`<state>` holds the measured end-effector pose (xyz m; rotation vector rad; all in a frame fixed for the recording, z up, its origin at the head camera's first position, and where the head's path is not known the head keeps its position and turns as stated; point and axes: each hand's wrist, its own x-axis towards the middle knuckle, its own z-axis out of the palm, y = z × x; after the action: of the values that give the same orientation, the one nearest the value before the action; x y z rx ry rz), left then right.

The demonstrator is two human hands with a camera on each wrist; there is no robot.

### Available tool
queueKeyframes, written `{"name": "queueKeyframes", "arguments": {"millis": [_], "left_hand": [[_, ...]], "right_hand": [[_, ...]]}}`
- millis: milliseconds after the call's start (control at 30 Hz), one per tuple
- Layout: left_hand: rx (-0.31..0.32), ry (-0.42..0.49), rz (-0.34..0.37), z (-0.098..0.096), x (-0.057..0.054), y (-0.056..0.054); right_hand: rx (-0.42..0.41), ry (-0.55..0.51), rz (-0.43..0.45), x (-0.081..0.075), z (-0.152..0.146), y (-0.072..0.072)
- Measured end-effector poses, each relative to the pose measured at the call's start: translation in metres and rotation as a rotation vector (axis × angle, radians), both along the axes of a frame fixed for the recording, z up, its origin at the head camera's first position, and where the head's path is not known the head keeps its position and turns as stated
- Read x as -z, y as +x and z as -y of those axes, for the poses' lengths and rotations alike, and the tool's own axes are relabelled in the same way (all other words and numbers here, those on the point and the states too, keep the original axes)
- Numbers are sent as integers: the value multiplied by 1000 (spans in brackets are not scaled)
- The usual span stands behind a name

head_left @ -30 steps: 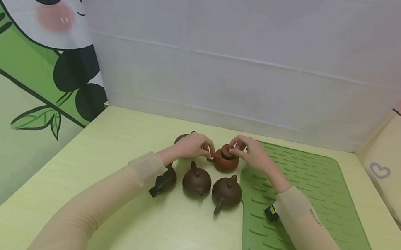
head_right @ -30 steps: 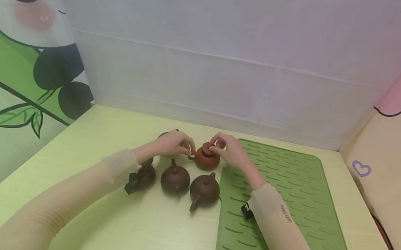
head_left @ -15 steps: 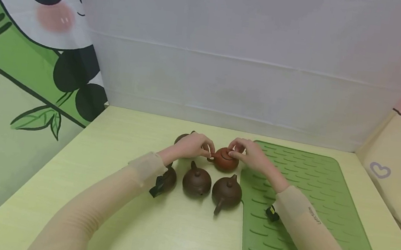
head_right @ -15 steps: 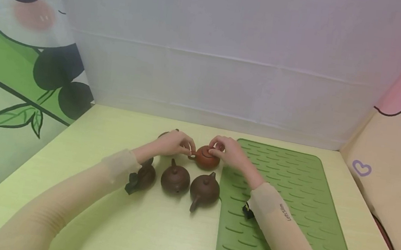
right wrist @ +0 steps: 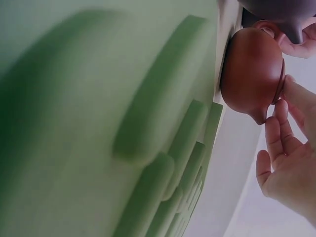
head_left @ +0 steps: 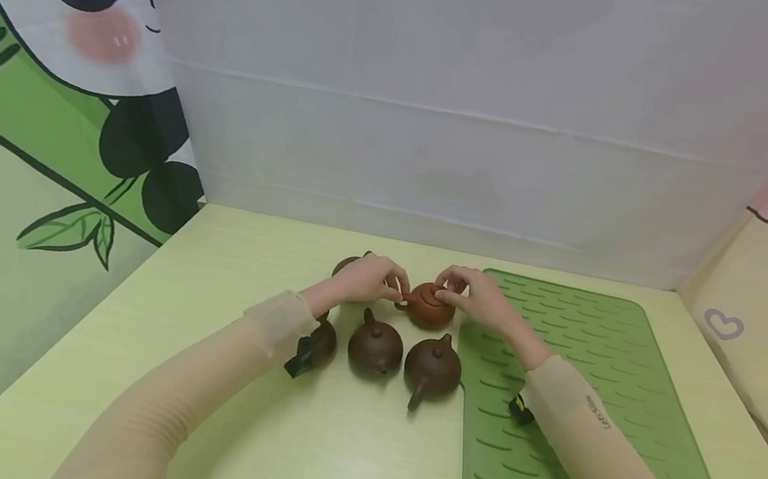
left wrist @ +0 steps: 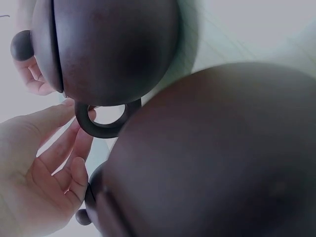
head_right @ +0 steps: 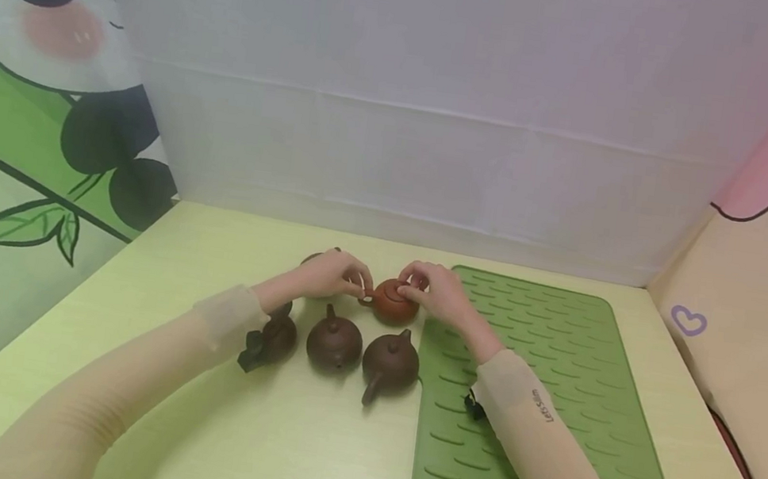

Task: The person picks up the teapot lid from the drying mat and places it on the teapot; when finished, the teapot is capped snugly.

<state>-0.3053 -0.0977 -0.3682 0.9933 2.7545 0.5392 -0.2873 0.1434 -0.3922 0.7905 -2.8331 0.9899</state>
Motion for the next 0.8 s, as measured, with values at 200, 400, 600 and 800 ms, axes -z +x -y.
{"name": "queueKeyframes", "arguments": {"millis": [200,400,600,800], "left_hand": [[2,-7,0,0,3,-2],[11,-31,15,1,2,-2],[24,-106,-4,4,-3,6],[20,-129,-98,22,-15,17]], "right_hand": [[-1,12,-29,2,0,0],[-5,59,-65,3,2,1],[-16,73,-77,-4,-3,6],[-27,54,-105,-17,-28,19]]}}
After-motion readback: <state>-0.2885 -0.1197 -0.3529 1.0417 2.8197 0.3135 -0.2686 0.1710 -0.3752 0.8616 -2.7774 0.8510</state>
